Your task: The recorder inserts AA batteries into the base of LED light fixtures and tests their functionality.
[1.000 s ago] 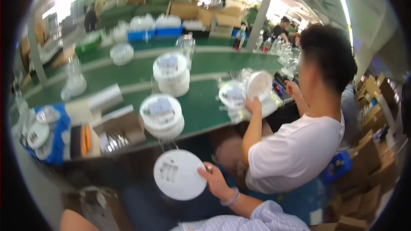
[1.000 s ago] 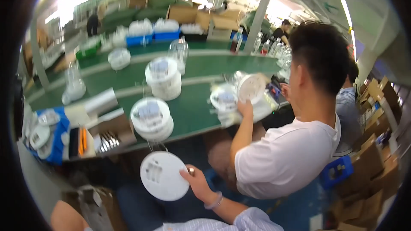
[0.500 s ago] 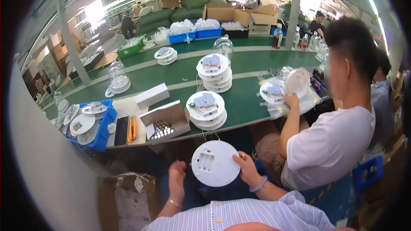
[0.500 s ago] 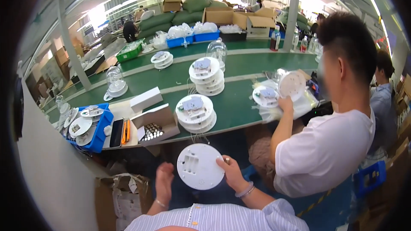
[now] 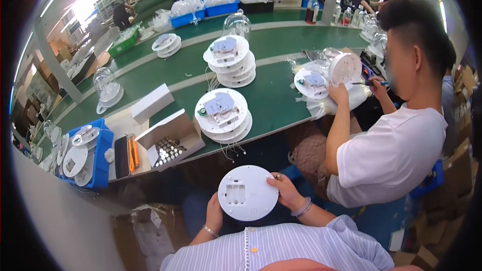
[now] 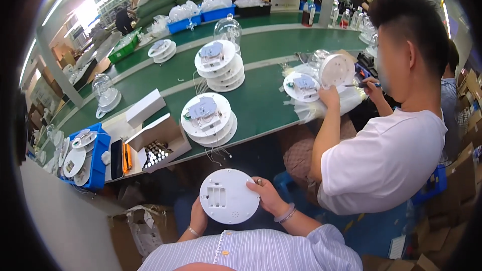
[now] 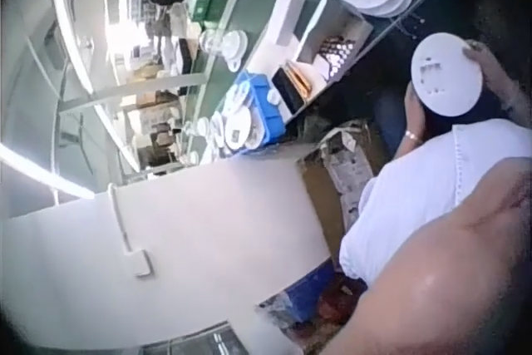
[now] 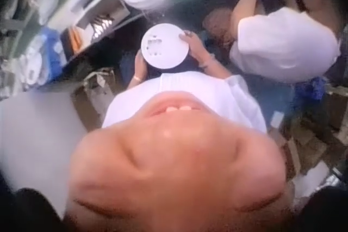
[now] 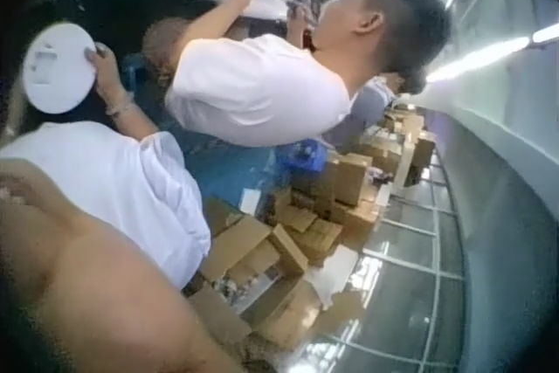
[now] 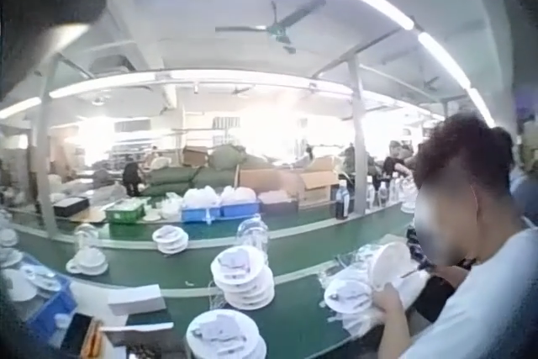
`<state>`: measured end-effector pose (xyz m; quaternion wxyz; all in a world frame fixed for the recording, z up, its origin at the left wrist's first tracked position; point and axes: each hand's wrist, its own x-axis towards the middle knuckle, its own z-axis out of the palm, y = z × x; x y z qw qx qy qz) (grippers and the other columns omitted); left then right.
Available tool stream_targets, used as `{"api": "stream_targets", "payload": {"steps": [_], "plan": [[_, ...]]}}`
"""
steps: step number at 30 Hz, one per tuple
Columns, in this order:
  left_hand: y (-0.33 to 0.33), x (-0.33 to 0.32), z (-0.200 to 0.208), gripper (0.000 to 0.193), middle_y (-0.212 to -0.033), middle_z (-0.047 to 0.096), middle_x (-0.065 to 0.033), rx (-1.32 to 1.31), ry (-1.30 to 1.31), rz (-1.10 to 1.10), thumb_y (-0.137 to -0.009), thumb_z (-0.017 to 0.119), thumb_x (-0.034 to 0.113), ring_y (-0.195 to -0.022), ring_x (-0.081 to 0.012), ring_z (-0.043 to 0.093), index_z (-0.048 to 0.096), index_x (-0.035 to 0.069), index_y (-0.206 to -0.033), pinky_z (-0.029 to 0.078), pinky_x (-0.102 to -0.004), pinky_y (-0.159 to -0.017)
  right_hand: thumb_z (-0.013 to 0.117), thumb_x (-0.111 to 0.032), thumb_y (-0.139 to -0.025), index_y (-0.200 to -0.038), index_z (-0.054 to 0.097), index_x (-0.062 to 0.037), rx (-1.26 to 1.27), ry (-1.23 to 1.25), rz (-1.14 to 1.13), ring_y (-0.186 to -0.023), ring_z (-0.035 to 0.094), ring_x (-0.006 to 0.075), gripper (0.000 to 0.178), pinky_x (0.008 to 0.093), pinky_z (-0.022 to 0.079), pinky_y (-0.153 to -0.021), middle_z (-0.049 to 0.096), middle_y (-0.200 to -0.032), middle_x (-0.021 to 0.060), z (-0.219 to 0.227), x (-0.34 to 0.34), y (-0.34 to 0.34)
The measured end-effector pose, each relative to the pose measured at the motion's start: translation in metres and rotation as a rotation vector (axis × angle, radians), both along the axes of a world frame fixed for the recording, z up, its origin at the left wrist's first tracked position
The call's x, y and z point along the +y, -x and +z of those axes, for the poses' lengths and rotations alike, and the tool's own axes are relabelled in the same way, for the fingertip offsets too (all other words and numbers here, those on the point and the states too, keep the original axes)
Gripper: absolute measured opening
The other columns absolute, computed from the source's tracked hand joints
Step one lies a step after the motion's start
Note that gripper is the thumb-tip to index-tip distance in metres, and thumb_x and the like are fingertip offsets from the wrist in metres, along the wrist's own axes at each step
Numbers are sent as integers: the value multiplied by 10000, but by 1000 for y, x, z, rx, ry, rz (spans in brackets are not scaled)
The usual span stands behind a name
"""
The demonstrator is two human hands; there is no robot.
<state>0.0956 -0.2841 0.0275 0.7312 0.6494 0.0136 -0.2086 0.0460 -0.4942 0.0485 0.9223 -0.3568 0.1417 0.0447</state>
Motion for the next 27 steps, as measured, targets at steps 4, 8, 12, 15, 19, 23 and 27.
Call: {"api": "stream_targets", "payload": {"steps": [4,8,12,15,19,23,27], "plan": [[-5,6,1,179,-859,573,-33,-71,32,-23,-796,471,76,-771,-91,519,536,2,-946,412,-208,-687,552,-117,-779,-848,554,-22,1,34,-16,-665,545,93,118,217,445,-639,579,-763,31,3,4,-1],[-3,16,5,165,-842,574,-31,-184,61,5,-784,493,46,-753,-88,521,535,-3,-936,416,-210,-680,556,-115,-775,-840,553,-23,-30,15,-26,-665,544,93,112,218,444,-636,579,-764,28,8,14,-1],[9,37,14,139,-822,565,-26,-243,40,25,-797,491,59,-761,-82,511,533,-9,-912,405,-200,-693,557,-116,-774,-862,545,-21,-90,-12,-7,-685,549,97,130,227,449,-654,577,-780,30,16,24,3],[23,54,13,129,-827,559,-29,-253,-3,101,-799,488,55,-773,-85,509,535,-11,-899,400,-200,-708,556,-139,-771,-930,519,-23,-120,10,-12,-765,556,134,201,268,455,-708,574,-857,58,24,31,0],[32,59,31,321,-848,558,-51,-209,15,215,-881,334,230,-814,-121,502,544,-12,-899,381,-253,-763,542,-162,-787,-924,499,-13,-156,54,-71,-804,551,154,207,293,449,-743,562,-898,77,40,41,-1],[20,52,41,300,-902,547,-31,-323,122,90,-880,348,204,-861,-92,479,513,-17,-998,355,-208,-784,525,-134,-795,-905,506,-16,-189,278,28,-752,553,123,162,249,452,-698,568,-850,62,63,34,-4],[15,51,46,283,-919,547,-39,-292,188,40,-870,367,178,-882,-96,474,507,-28,-1004,353,-214,-799,507,-108,-803,-899,515,-22,-164,404,52,-721,546,100,130,214,446,-662,571,-807,41,62,42,-3]]}}
